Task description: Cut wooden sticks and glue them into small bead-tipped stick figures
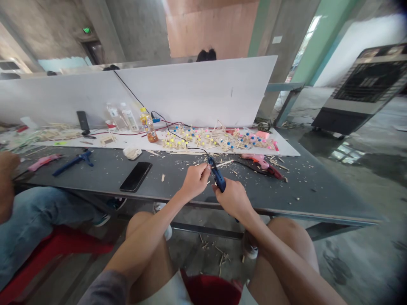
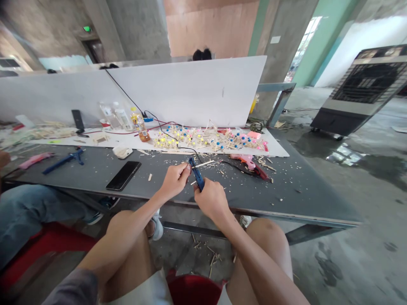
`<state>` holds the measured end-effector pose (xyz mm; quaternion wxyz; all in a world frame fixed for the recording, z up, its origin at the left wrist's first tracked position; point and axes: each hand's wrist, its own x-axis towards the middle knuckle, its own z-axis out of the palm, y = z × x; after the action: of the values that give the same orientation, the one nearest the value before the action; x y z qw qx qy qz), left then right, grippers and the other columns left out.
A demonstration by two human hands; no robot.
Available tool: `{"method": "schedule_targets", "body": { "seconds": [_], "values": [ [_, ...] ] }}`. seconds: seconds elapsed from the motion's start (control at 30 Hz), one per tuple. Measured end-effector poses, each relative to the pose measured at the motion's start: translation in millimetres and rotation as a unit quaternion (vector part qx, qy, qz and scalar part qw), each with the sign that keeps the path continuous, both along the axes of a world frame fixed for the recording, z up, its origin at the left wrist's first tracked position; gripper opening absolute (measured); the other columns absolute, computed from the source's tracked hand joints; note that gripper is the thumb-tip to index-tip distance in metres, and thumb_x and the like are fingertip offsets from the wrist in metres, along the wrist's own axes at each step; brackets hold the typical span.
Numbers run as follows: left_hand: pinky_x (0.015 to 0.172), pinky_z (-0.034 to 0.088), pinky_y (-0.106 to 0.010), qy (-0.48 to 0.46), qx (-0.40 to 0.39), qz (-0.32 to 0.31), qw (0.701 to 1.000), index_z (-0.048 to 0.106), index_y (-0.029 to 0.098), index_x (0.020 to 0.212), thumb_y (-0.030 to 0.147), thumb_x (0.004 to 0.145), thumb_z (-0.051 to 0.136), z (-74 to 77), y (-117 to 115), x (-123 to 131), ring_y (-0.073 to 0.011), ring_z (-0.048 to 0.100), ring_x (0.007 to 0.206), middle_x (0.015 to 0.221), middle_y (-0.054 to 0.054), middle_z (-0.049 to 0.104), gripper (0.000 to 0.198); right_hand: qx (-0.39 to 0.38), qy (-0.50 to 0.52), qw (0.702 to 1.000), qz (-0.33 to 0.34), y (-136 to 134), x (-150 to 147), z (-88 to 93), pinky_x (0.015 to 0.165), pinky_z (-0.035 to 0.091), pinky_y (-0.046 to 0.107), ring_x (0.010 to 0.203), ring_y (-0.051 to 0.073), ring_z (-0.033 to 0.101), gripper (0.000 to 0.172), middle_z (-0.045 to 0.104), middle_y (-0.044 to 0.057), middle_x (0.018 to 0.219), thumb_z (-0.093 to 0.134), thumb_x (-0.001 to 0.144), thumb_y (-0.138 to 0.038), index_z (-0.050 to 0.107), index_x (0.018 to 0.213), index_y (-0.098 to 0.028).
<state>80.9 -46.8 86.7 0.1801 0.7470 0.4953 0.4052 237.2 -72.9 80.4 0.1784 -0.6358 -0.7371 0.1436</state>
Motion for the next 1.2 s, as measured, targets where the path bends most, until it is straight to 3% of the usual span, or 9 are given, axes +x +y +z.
{"method": "schedule_targets", "body": {
  "seconds": [0.37, 0.6, 0.77, 0.93, 1.03, 1.2],
  "values": [
    [0.049, 0.035, -0.025, -0.108, -0.102, -0.006, 0.989, 0.046, 0.021, 0.067, 0.048, 0.099, 0.036, -7.2, -1, 4, -0.0133, 0.047, 0.040, 0.041, 0.004, 0.046, 0.043, -0.021, -0.007, 1.000, -0.008, 1, -3, -0.5, 0.069, 0.042, 0.031, 0.083, 0.028, 0.070, 0.027, 0.074, 0.014, 0.085, 0.053, 0.090, -0.038, 0.069, 0.096, -0.017],
    [0.052, 0.036, -0.026, -0.095, -0.083, 0.005, 0.992, 0.046, 0.021, 0.065, 0.048, 0.099, 0.036, -7.5, 0, 4, -0.0137, 0.049, 0.042, 0.042, 0.003, 0.047, 0.044, -0.038, -0.017, 0.999, -0.006, 4, 0, 1.0, 0.073, 0.046, 0.034, 0.086, 0.031, 0.070, 0.028, 0.073, 0.017, 0.089, 0.052, 0.089, -0.035, 0.071, 0.097, -0.015],
    [0.052, 0.034, -0.025, -0.056, -0.070, 0.032, 0.995, 0.047, 0.021, 0.064, 0.043, 0.098, 0.037, -23.0, 21, -1, -0.0144, 0.049, 0.043, 0.042, 0.003, 0.047, 0.042, -0.056, 0.022, 0.998, 0.003, 23, -6, -13.6, 0.072, 0.049, 0.033, 0.084, 0.030, 0.071, 0.028, 0.074, 0.019, 0.089, 0.056, 0.086, -0.037, 0.071, 0.090, -0.013],
    [0.052, 0.036, -0.025, -0.028, -0.070, 0.068, 0.995, 0.051, 0.019, 0.062, 0.035, 0.095, 0.041, -38.6, 55, -13, -0.0146, 0.051, 0.045, 0.043, 0.003, 0.047, 0.038, -0.146, 0.124, 0.981, -0.011, 57, -19, -31.6, 0.057, 0.049, 0.028, 0.053, 0.021, 0.067, 0.032, 0.071, 0.016, 0.069, 0.059, 0.084, -0.038, 0.070, 0.088, -0.008],
    [0.050, 0.039, -0.024, -0.117, -0.123, 0.064, 0.983, 0.058, 0.018, 0.068, 0.033, 0.093, 0.045, -43.6, 67, -18, -0.0139, 0.054, 0.044, 0.047, 0.003, 0.050, 0.032, -0.211, 0.207, 0.955, -0.021, 68, -18, -38.4, 0.050, 0.048, 0.025, 0.047, 0.018, 0.063, 0.026, 0.070, 0.011, 0.065, 0.062, 0.082, -0.034, 0.067, 0.084, -0.009],
    [0.049, 0.044, -0.023, -0.302, -0.192, -0.019, 0.933, 0.067, 0.014, 0.084, 0.038, 0.084, 0.062, -42.6, 69, -18, -0.0142, 0.063, 0.055, 0.066, -0.002, 0.064, 0.025, -0.252, 0.312, 0.916, -0.013, 69, 1, -39.4, 0.048, 0.047, 0.025, 0.048, 0.018, 0.063, 0.024, 0.069, 0.009, 0.066, 0.063, 0.082, -0.035, 0.061, 0.076, -0.012]
  ]
}}
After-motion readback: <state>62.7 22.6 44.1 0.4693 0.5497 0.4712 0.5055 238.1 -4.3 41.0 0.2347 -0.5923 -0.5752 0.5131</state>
